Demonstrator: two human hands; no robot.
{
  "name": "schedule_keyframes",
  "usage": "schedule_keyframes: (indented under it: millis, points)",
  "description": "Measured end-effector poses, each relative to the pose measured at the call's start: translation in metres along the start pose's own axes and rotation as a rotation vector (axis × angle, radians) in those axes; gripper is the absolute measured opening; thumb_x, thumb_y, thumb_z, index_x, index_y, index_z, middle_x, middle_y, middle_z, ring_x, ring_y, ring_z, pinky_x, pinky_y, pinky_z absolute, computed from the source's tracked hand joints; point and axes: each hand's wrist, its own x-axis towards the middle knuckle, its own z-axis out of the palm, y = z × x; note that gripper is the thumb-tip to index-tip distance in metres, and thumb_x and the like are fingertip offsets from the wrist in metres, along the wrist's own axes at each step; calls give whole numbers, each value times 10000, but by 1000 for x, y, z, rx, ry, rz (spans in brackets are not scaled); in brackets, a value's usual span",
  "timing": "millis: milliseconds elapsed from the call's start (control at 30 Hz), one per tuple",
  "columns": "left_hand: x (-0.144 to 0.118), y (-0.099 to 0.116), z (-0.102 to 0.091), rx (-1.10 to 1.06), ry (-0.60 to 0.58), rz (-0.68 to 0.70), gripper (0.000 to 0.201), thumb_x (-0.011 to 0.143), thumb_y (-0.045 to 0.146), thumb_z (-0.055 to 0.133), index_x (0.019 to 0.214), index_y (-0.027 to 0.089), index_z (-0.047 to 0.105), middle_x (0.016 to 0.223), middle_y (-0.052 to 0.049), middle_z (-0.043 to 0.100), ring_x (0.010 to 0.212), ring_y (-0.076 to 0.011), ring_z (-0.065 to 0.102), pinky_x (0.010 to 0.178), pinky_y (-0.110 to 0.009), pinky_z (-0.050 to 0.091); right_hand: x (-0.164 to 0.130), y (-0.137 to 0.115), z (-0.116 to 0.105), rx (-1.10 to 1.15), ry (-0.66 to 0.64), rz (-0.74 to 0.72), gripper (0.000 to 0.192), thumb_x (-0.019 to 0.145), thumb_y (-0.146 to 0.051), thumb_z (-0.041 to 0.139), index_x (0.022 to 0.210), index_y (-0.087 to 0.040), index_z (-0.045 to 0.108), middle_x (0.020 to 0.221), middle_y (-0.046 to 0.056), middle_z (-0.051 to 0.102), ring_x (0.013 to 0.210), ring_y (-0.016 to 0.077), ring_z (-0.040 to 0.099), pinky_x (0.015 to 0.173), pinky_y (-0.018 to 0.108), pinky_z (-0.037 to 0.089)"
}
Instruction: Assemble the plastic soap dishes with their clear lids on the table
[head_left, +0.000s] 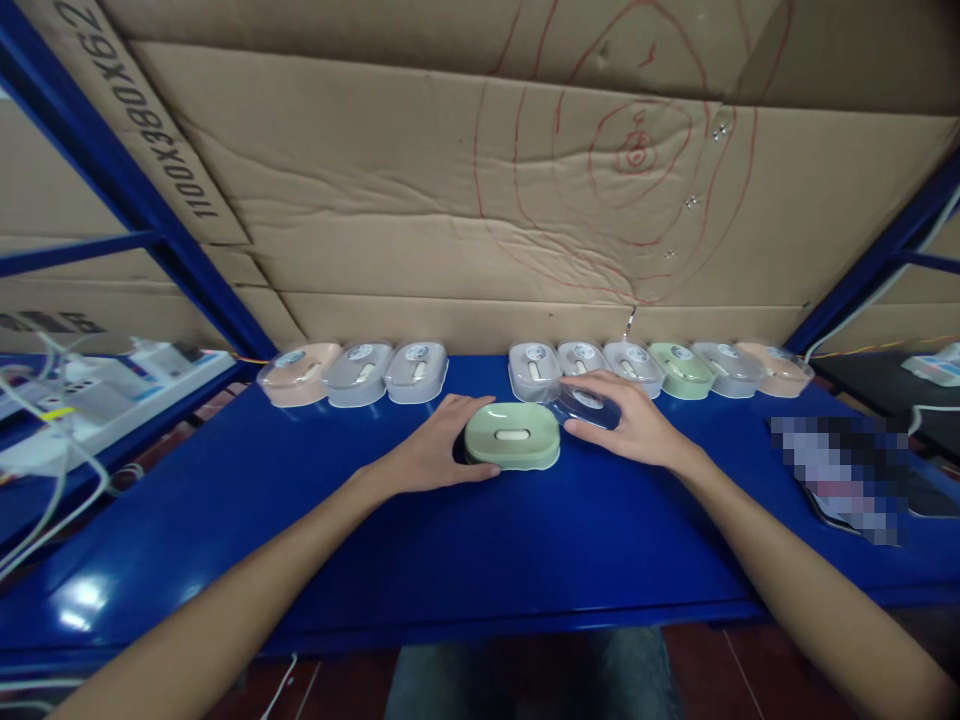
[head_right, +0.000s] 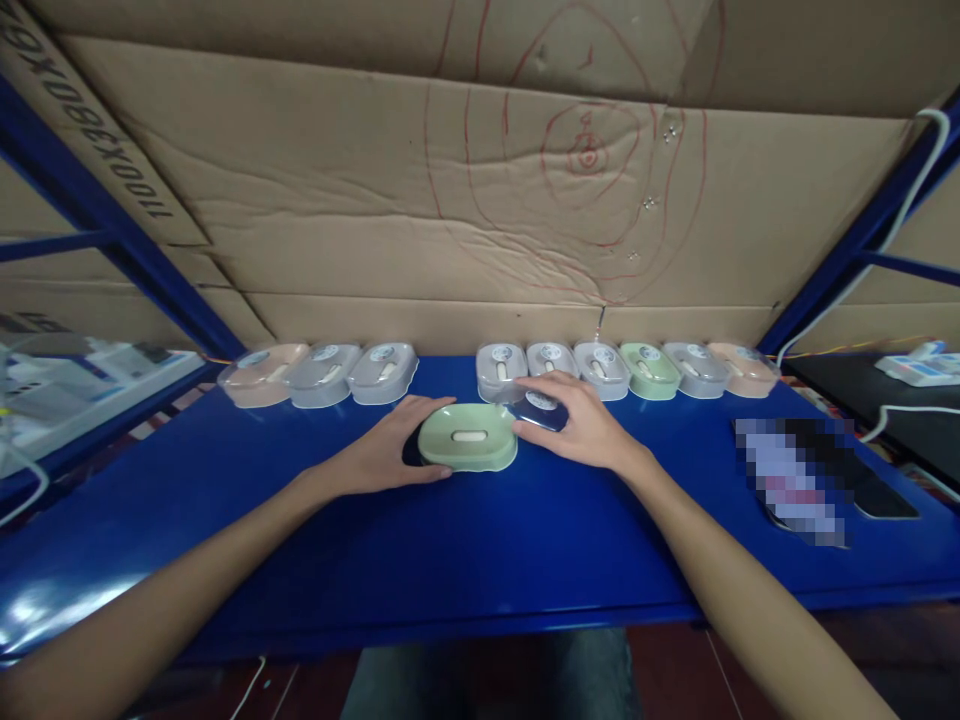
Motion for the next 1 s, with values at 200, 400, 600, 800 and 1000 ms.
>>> schedule_keyframes:
  millis: [200,400,600,800,1000]
  points:
    - [1,27,19,-89,-13,-75,1205,745,664,930,1707,267,322,1617,-169,540,1538,-440,445,1233,-637,432,-5,-22,38,-18,28,-25,645,937,-571,819,1516,-330,665,1439,118,700,1337,370,663,1154,624,532]
    - [2,37,27,-104,-31,-95,1238,751,645,934,1723,268,268,1673,-172,496,1570,-453,407,1267,-674,375,-8,-33,54,-114,-5,-52,712,886,-605,854,1504,-297,680,1432,149,685,1312,391,656,1144,653,506]
    - [1,34,31,-95,-35,-93,1218,754,655,930,1714,253,297,1765,-165,382,1621,-460,335,1306,-664,335,-8,-32,56,-128,-26,-67,719,887,-603,855,1496,-263,682,1416,158,692,1300,376,666,1112,628,519]
    - [2,35,32,-99,-23,-84,1205,752,636,932,1717,270,309,1746,-156,418,1598,-462,369,1287,-662,367,-7,-32,54,-165,-92,-60,687,907,-606,833,1491,-273,691,1441,156,683,1312,377,660,1139,637,501]
    - [2,32,34,-90,-13,-65,1198,759,622,932,1720,270,309,1735,-163,431,1565,-466,401,1262,-675,389,-6,-31,54,-200,-133,-90,716,931,-617,805,1544,-278,657,1502,155,661,1390,402,622,1202,687,449]
